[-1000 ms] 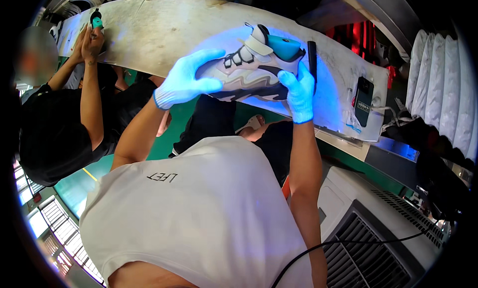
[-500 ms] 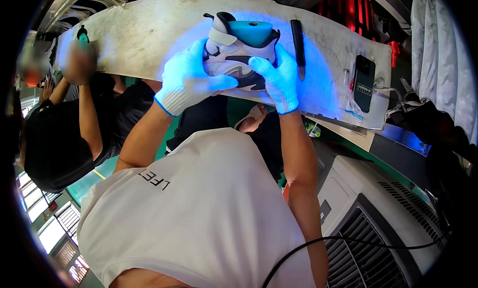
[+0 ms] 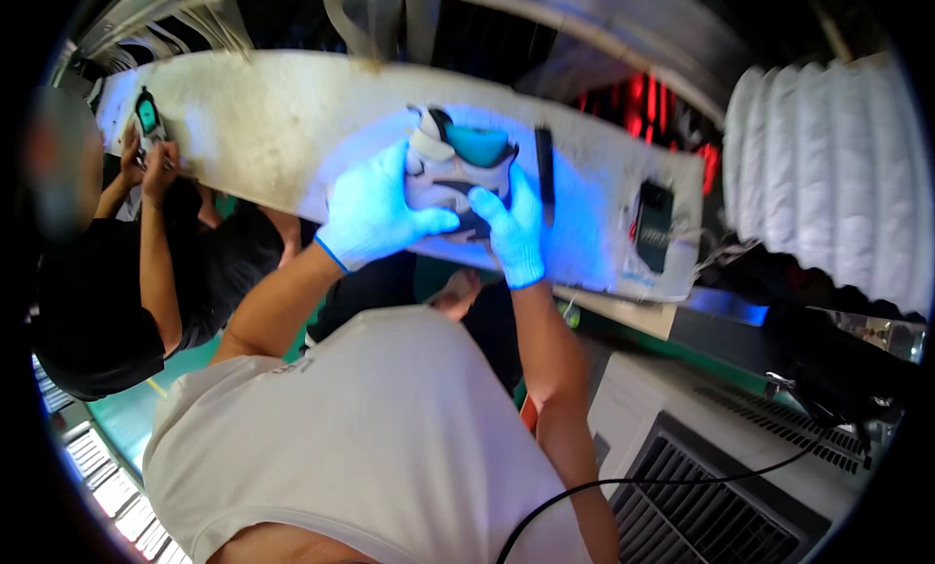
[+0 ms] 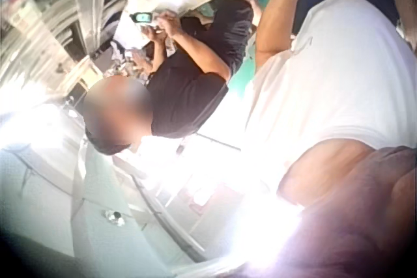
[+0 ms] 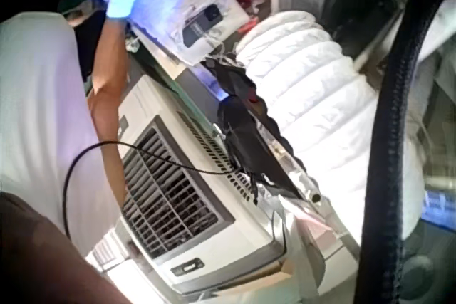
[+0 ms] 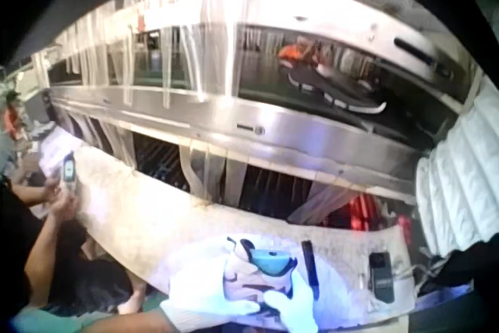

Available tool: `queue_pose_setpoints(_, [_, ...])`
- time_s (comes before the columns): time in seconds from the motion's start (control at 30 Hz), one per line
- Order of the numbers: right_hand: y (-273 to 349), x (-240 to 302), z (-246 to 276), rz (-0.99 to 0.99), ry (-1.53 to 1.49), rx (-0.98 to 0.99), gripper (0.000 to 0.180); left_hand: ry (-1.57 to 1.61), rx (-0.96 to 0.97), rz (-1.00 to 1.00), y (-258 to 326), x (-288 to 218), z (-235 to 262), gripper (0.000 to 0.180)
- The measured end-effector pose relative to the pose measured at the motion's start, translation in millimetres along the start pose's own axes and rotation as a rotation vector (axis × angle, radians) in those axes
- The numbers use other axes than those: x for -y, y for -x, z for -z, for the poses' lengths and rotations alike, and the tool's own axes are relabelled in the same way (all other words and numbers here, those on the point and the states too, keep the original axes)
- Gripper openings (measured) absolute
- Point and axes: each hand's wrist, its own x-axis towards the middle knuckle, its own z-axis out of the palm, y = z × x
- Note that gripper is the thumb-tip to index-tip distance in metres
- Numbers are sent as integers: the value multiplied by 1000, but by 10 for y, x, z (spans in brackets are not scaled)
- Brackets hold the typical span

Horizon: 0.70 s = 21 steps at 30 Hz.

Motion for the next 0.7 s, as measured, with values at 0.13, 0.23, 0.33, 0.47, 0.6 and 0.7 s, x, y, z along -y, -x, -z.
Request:
queue_pose_setpoints(0.13, [-267,121,341,-43,214,-416,51,9,53,-39,-266,-27,3,87])
queue_pose_setpoints(0.23, [-549,352,222,189,814,-555,67,-42,-141,-120,-328,157,-9,94])
queue_pose_setpoints(0.33, [-628,28,344,34,1253,-316,85,-195,-137,-247,-212,187,66,99])
queue_pose_setpoints(0.47, [-312,-79,486,-67,850,-369,66,-375,-114,-350,-204,395,83,100])
queue_pose_setpoints(0.6, [242,-22,493,5,393,-251,43,-264,103,-132,-278,254,261,97])
queue_pose_setpoints(0.7, [460,-33,388,56,379,-133,35,-295,83,-128,-353,346,225,99])
